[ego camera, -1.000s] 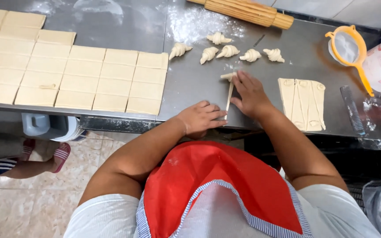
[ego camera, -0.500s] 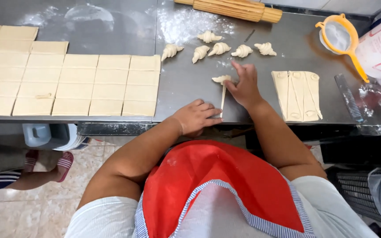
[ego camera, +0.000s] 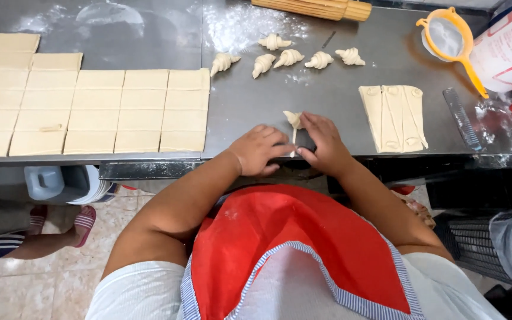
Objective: Shaping pre-cut dough squares into croissant-like pastries on a metal work surface
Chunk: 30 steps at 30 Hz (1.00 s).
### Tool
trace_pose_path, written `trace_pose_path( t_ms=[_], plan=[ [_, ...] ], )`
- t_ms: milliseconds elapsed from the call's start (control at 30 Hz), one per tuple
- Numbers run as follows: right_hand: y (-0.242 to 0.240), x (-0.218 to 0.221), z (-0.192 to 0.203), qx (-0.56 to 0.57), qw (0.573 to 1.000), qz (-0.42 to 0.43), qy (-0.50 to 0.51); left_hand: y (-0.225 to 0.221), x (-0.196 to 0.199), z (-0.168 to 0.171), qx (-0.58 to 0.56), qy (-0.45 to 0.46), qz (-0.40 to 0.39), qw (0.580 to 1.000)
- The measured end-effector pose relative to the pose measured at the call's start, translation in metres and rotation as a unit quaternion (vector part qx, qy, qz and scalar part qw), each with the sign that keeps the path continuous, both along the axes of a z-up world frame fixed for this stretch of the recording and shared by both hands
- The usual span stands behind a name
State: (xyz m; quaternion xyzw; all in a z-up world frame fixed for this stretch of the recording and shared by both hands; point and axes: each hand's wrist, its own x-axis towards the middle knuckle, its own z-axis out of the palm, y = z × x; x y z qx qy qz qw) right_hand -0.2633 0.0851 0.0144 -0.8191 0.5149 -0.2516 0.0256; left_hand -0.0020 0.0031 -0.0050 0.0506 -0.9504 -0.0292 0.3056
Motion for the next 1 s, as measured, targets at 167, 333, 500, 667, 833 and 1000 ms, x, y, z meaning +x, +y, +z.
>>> trace_pose_path(
  t_ms=[167, 333, 500, 667, 833, 1000],
  plan=[
    [0.032, 0.016, 0.011, 0.028, 1.000, -0.010, 0.007, -0.013, -0.023, -0.009, 0.122, 0.012, 0.136, 0.983],
    [0.051, 0.026, 0.017, -0.018, 1.000, 0.002, 0.009, -0.009, -0.032, -0.020, 0.162, -0.052, 0.125, 0.977],
    [0.052, 0.011, 0.000, -0.022, 0.994, -0.051, -0.093, 0.013, -0.014, -0.010, 0.095, -0.012, 0.087, 0.992],
    [0.036, 0.016, -0.007, -0.014, 0.986, -0.109, -0.127, 0.026, -0.003, -0.025, 0.023, 0.024, 0.071, 0.997],
    [0.024, 0.017, -0.020, 0.037, 0.990, -0.103, -0.084, 0.041, 0.007, -0.002, -0.028, 0.105, 0.061, 0.992],
    [0.027, 0.023, -0.025, 0.018, 0.995, -0.075, -0.062, 0.038, 0.013, -0.005, -0.009, 0.123, 0.058, 0.991]
  ],
)
